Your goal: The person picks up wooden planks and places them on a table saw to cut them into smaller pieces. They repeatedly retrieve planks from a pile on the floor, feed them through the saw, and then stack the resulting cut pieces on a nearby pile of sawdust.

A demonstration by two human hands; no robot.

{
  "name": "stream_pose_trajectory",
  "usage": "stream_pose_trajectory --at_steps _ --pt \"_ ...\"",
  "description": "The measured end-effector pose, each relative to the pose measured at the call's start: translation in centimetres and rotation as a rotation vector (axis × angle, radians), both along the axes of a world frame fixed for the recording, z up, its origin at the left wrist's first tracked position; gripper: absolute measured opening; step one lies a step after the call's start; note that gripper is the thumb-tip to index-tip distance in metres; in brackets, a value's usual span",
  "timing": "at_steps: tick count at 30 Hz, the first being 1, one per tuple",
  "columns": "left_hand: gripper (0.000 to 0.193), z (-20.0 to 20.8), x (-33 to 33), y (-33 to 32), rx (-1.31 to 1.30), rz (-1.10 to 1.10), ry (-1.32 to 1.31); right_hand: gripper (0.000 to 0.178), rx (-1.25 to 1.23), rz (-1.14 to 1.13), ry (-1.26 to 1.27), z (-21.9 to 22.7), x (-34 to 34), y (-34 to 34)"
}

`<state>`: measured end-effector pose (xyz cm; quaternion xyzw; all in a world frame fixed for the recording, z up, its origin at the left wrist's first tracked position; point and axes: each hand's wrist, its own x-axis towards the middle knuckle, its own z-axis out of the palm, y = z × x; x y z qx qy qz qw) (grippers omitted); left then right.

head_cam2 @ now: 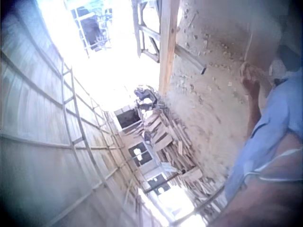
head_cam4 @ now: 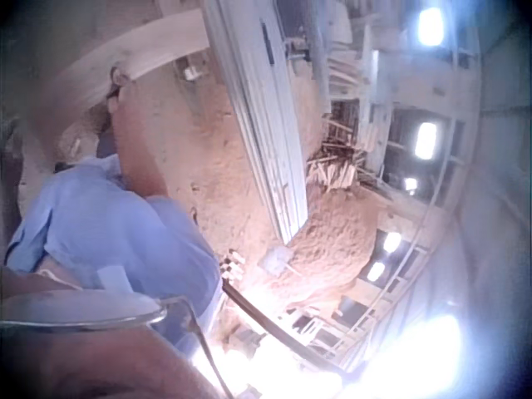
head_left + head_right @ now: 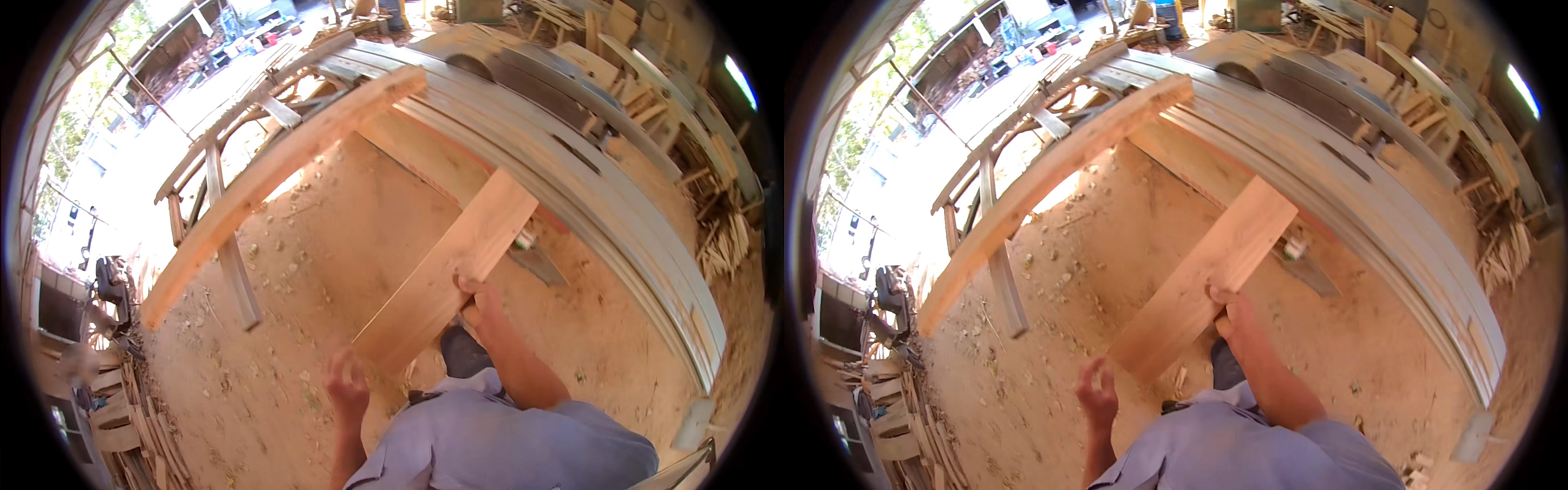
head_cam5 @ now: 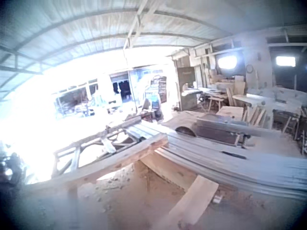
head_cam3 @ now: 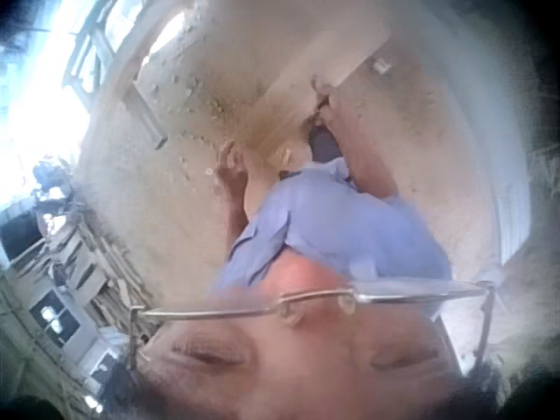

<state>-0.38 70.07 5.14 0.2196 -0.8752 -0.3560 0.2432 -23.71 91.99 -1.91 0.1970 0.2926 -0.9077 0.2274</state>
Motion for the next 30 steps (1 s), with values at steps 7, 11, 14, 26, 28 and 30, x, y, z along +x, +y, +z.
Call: stream_pose_trajectory --at_steps 7,11,14,26,28,30 --pt "0.022 -0.7 -12.4 -3.6 0.215 0.286 -0.119 0.042 -0.068 0.052 -0.134 -0.8 -19.0 -6.2" --pt "0.019 1.2 -24.5 -7.5 0.151 0.223 -0.056 0.042 -0.105 0.050 -0.114 0.6 -28.3 -11.3" --pt "0.019 2.2 -34.9 -12.0 0.068 0.148 -0.059 0.043 -0.073 0.023 -0.107 1.6 -34.9 -15.5" --pt "0.056 -0.4 -76.0 -26.7 -0.219 -0.306 -0.112 0.043 0.078 -0.030 -0.168 -0.6 -52.1 -24.9" --pt "0.060 -2.4 -80.2 -27.4 -0.227 -0.322 -0.178 0.044 0.077 -0.005 -0.210 -1.0 -52.6 -26.4" --pt "0.064 -3.4 -82.6 -26.8 -0.193 -0.366 -0.299 0.044 0.089 0.004 -0.241 0.9 -53.2 -26.8"
